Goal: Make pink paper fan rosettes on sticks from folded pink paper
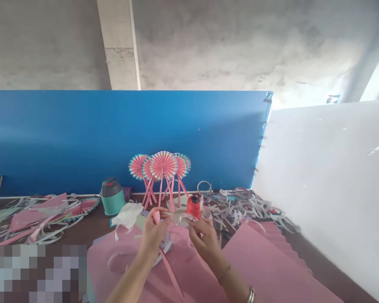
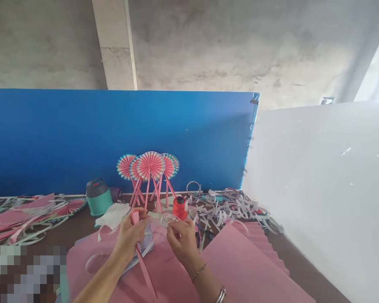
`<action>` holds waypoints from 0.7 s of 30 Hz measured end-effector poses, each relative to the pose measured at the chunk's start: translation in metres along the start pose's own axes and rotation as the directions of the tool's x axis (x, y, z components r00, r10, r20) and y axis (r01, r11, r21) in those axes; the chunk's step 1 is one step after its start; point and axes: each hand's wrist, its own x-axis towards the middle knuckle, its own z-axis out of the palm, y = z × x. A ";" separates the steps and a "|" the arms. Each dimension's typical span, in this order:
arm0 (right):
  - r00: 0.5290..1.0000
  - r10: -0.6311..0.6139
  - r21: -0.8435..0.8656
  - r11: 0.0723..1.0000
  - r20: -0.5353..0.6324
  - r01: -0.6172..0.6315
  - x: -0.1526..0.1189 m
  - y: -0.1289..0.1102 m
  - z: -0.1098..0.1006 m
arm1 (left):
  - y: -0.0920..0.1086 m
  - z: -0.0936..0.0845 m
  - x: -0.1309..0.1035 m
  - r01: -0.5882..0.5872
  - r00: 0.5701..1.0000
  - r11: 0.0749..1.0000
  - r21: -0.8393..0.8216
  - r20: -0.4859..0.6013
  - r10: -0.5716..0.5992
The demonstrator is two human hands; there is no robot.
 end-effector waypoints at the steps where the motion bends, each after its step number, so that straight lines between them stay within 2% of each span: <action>1: 1.000 0.014 0.002 1.000 -0.009 -0.014 0.000 0.001 0.000 | -0.003 0.000 0.000 0.003 1.000 1.000 -0.024 -0.011 -0.003; 6: 0.998 0.057 0.020 0.998 -0.013 -0.057 0.000 -0.001 0.001 | -0.015 -0.005 -0.002 0.049 0.998 0.992 -0.113 -0.022 -0.052; 10: 0.998 0.045 -0.004 0.999 0.039 -0.045 0.000 -0.003 0.001 | -0.019 -0.010 0.000 0.055 0.998 0.990 -0.130 -0.019 -0.058; 15: 0.994 0.038 -0.027 0.999 0.100 -0.035 0.001 -0.005 0.001 | -0.018 -0.011 0.000 0.054 0.998 0.989 -0.139 -0.031 -0.059; 21: 0.994 0.090 0.047 0.995 0.063 -0.093 0.002 -0.013 -0.002 | -0.012 -0.006 -0.007 0.028 0.998 0.987 -0.161 -0.058 -0.038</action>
